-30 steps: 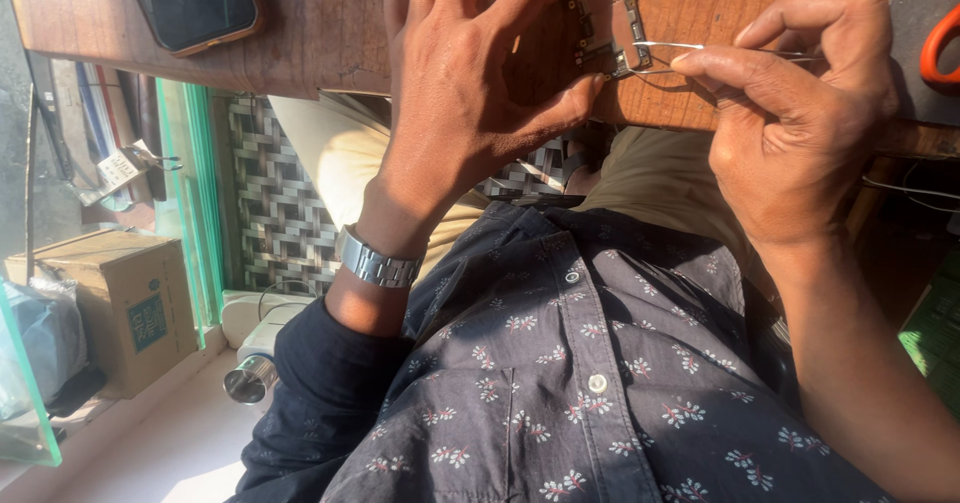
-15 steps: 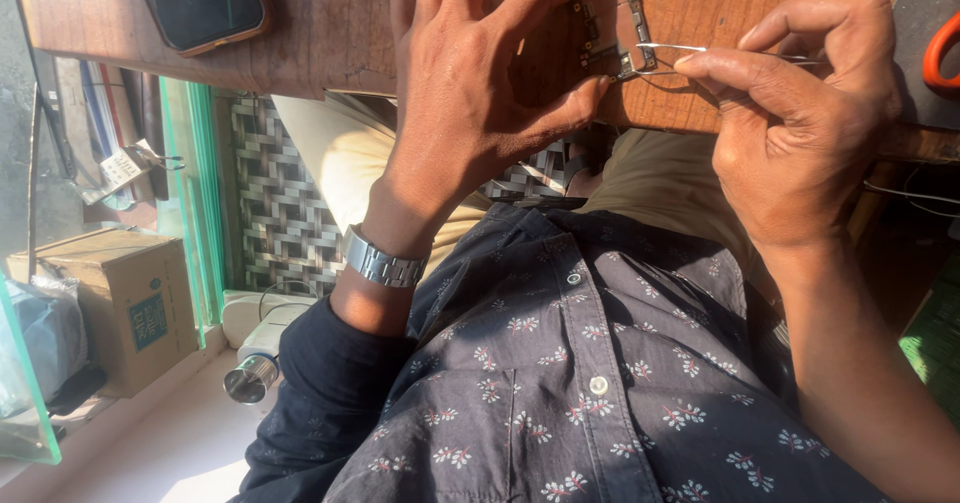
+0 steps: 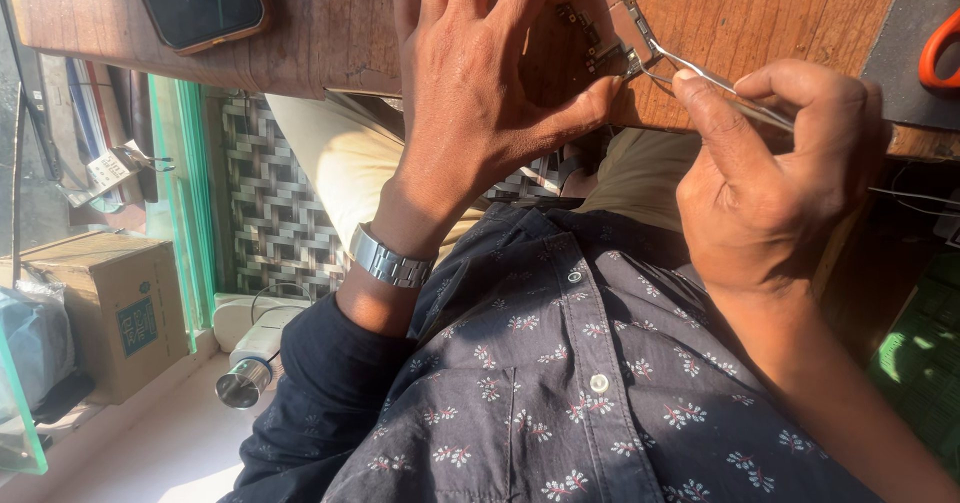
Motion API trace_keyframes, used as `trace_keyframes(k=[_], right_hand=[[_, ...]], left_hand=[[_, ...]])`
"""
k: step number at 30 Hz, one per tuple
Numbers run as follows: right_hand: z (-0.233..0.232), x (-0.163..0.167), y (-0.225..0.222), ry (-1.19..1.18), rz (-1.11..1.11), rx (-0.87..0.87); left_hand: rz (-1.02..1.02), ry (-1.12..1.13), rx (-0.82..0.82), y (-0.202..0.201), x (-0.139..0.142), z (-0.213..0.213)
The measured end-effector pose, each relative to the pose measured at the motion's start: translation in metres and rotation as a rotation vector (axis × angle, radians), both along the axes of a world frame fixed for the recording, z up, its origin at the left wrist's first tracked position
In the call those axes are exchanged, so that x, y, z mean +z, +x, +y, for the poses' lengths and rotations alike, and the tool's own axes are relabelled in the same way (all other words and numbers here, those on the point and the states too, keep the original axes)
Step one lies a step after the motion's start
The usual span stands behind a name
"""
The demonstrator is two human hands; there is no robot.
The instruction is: The person uses tweezers to carefully manipulate and adjust small components on a disassembled mobile phone circuit board. They also use a small brush to clean the board surface. The work is performed on a wooden table with other phone parts and tools nearby.
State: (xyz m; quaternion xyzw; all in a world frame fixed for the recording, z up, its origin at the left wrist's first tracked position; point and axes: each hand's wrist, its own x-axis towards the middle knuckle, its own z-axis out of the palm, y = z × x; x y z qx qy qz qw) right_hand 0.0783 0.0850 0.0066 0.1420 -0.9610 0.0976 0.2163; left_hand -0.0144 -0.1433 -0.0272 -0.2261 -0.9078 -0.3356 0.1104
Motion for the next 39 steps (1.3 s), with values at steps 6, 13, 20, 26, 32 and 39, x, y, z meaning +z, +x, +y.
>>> trace_keyframes(k=[6,13,20,26,32,39], right_hand=[[-0.014,0.009,0.007,-0.102,-0.091,-0.056],[-0.022,0.019,0.003,-0.068,-0.087,-0.069],[-0.02,0.022,0.004,-0.06,-0.124,-0.075],[-0.017,0.028,0.007,-0.055,-0.144,-0.091],[-0.015,0.024,0.003,-0.027,-0.1,-0.068],[-0.011,0.027,0.007,-0.022,-0.148,-0.062]], left_hand=[[0.063,-0.013,0.021,0.001,-0.003,0.001],[0.002,0.005,0.019,0.003,0.0,0.003],[0.047,-0.091,0.068,0.004,0.002,0.006],[0.078,-0.03,0.061,0.005,-0.003,0.01],[0.005,0.034,0.035,0.005,-0.004,0.012],[0.105,-0.088,0.077,0.005,0.001,0.013]])
